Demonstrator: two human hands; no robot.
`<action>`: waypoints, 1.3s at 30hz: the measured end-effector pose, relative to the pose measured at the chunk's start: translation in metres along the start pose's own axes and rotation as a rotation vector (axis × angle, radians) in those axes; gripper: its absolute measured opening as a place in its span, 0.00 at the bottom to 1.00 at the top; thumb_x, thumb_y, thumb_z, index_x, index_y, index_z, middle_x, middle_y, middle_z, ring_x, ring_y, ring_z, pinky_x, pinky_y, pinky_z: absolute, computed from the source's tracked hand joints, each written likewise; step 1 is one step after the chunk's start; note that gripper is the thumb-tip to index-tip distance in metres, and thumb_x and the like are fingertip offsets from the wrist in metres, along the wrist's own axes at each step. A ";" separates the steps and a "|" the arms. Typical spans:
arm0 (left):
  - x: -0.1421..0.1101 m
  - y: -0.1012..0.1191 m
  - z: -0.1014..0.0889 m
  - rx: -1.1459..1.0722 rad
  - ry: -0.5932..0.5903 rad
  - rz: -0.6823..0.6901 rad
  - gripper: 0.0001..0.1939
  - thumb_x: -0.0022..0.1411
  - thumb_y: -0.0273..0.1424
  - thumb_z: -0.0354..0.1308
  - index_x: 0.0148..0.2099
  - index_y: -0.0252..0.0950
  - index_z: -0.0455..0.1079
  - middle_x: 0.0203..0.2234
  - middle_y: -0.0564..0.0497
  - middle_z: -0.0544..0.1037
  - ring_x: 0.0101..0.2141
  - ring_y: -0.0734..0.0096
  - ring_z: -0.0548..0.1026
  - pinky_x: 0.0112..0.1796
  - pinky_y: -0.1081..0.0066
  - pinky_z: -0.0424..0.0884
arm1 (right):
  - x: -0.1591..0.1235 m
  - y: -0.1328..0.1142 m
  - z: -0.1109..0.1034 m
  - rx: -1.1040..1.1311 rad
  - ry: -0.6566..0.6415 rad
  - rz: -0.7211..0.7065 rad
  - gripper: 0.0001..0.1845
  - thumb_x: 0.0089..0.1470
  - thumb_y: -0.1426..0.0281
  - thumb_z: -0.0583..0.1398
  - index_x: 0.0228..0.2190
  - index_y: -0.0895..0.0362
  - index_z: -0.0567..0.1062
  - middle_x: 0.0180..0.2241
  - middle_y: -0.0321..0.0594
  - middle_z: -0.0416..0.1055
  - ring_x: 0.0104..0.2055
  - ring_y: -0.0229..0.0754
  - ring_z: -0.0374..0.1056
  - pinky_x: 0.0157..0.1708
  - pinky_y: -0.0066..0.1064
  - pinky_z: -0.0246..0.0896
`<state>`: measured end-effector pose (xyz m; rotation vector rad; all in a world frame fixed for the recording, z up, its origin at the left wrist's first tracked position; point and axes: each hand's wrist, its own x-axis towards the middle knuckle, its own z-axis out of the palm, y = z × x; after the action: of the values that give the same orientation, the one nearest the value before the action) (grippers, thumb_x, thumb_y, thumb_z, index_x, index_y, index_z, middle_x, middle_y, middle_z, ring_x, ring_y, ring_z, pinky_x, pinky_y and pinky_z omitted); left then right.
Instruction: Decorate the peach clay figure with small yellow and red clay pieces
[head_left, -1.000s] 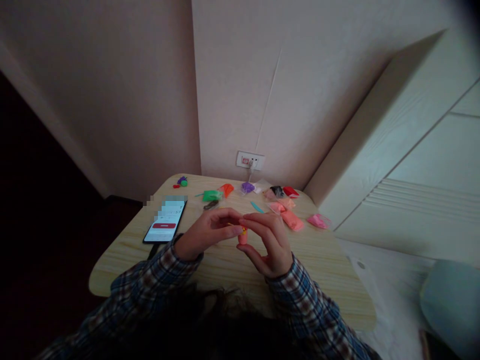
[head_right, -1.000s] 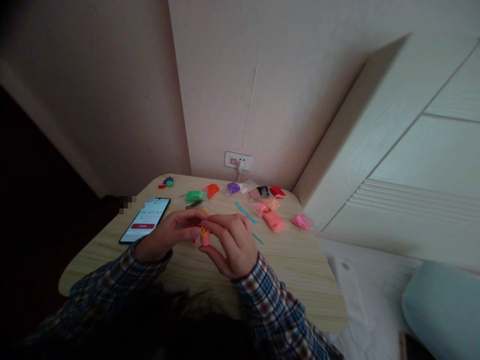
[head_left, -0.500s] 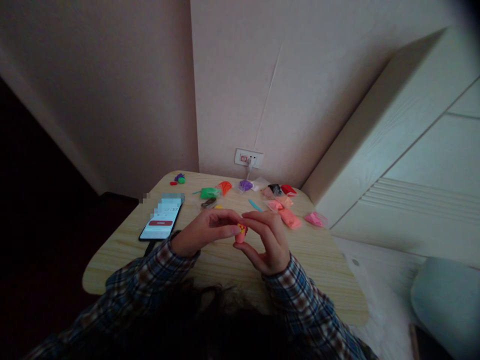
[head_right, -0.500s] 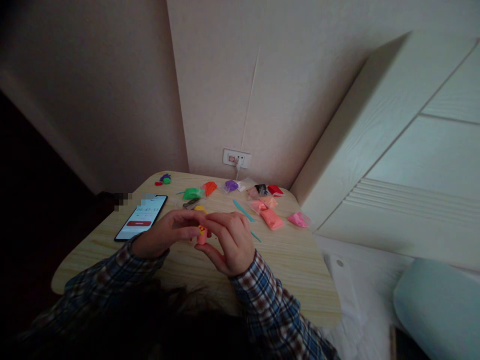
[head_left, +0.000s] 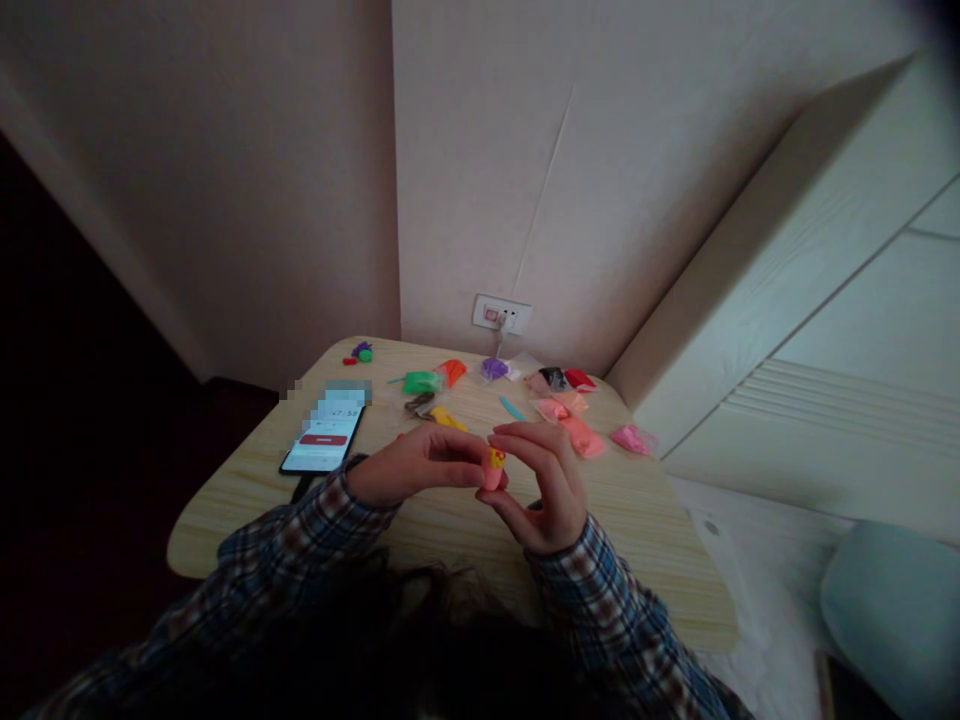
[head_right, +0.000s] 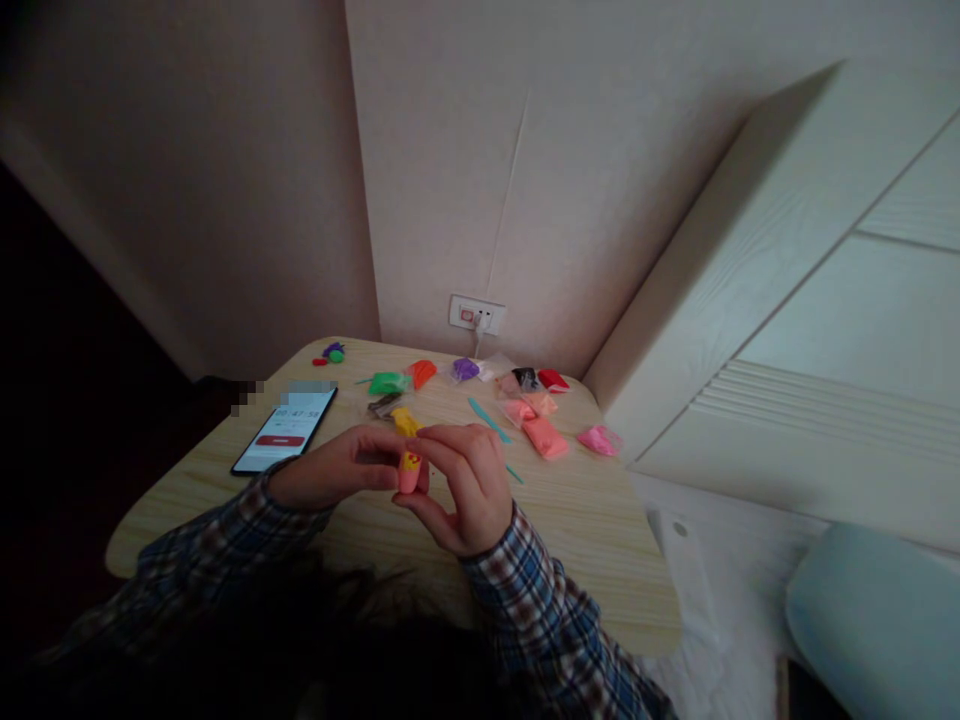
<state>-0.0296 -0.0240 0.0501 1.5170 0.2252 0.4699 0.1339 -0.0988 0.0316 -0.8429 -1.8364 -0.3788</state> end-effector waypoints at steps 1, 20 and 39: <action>0.000 -0.001 0.000 -0.011 0.009 0.002 0.14 0.51 0.39 0.65 0.27 0.32 0.73 0.24 0.53 0.73 0.28 0.74 0.68 0.35 0.74 0.65 | 0.000 0.000 0.000 0.000 -0.001 0.001 0.20 0.55 0.64 0.58 0.49 0.56 0.66 0.39 0.46 0.70 0.41 0.47 0.67 0.38 0.41 0.66; 0.002 -0.004 0.003 -0.148 0.006 -0.056 0.18 0.44 0.42 0.69 0.26 0.31 0.71 0.22 0.53 0.72 0.27 0.74 0.69 0.34 0.74 0.66 | 0.000 -0.003 0.003 0.048 -0.015 -0.043 0.20 0.54 0.69 0.58 0.49 0.57 0.66 0.39 0.46 0.71 0.41 0.46 0.68 0.38 0.39 0.65; 0.002 -0.008 0.005 -0.337 0.039 -0.007 0.19 0.43 0.41 0.70 0.27 0.30 0.71 0.22 0.53 0.73 0.26 0.79 0.69 0.29 0.78 0.63 | 0.000 -0.003 0.002 0.049 -0.083 -0.037 0.22 0.54 0.70 0.58 0.51 0.58 0.65 0.42 0.47 0.69 0.44 0.47 0.66 0.40 0.40 0.64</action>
<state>-0.0243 -0.0275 0.0429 1.1782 0.1712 0.5051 0.1304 -0.0994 0.0310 -0.8025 -1.9324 -0.3249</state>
